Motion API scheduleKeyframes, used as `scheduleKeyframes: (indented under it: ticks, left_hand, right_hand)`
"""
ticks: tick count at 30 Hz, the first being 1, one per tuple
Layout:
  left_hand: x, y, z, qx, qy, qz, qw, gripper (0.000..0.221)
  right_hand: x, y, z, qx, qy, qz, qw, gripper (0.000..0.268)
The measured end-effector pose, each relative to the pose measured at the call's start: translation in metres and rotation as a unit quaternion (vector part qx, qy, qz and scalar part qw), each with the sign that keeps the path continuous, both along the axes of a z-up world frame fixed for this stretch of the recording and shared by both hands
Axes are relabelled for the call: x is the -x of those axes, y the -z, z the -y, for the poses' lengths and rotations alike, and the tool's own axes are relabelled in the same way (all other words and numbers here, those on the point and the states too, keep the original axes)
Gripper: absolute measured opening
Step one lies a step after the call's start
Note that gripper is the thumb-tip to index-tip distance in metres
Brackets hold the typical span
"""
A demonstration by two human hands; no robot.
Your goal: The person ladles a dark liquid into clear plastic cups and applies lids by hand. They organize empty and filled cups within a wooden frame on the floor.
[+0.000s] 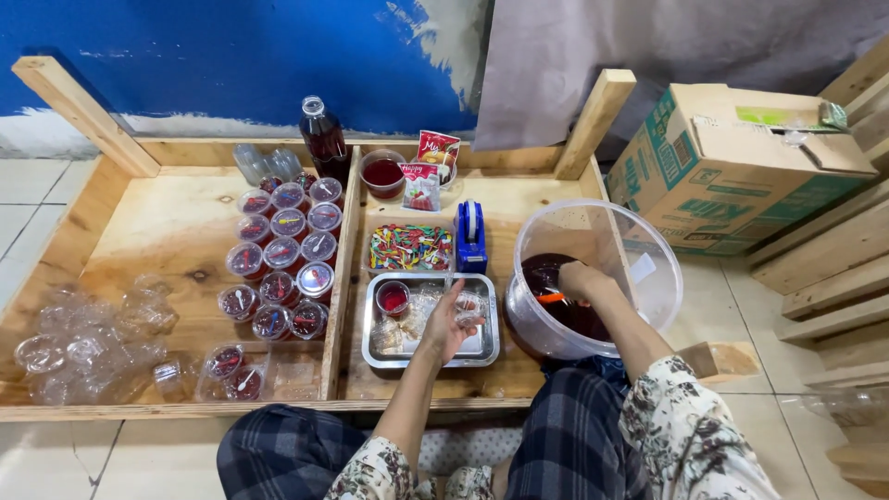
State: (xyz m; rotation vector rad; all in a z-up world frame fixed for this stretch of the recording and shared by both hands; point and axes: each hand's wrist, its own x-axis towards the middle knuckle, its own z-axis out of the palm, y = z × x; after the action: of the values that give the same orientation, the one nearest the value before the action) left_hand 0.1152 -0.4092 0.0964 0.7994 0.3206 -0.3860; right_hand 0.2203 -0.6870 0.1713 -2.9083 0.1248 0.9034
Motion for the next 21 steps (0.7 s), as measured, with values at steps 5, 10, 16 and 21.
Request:
scheduleKeyframes:
  ticks: [5, 10, 16, 21]
  left_hand:
    - [-0.007, 0.019, 0.001, 0.003, -0.012, -0.031, 0.999, 0.050]
    - [-0.003, 0.012, 0.007, 0.012, -0.018, -0.031, 0.999, 0.052]
    - [0.000, 0.002, 0.024, 0.027, -0.018, -0.018, 0.999, 0.065]
    - [-0.004, 0.014, 0.029, 0.029, -0.001, -0.025, 0.999, 0.053]
  right_hand:
    - [-0.042, 0.057, 0.042, 0.067, -0.060, 0.131, 0.987, 0.028]
    - [-0.061, 0.117, 0.088, 0.120, -0.054, 0.172, 0.976, 0.031]
    - [0.018, 0.001, 0.023, 0.087, -0.068, 0.032, 0.993, 0.028]
    - [0.046, -0.006, 0.017, 0.067, -0.087, -0.069, 0.992, 0.025]
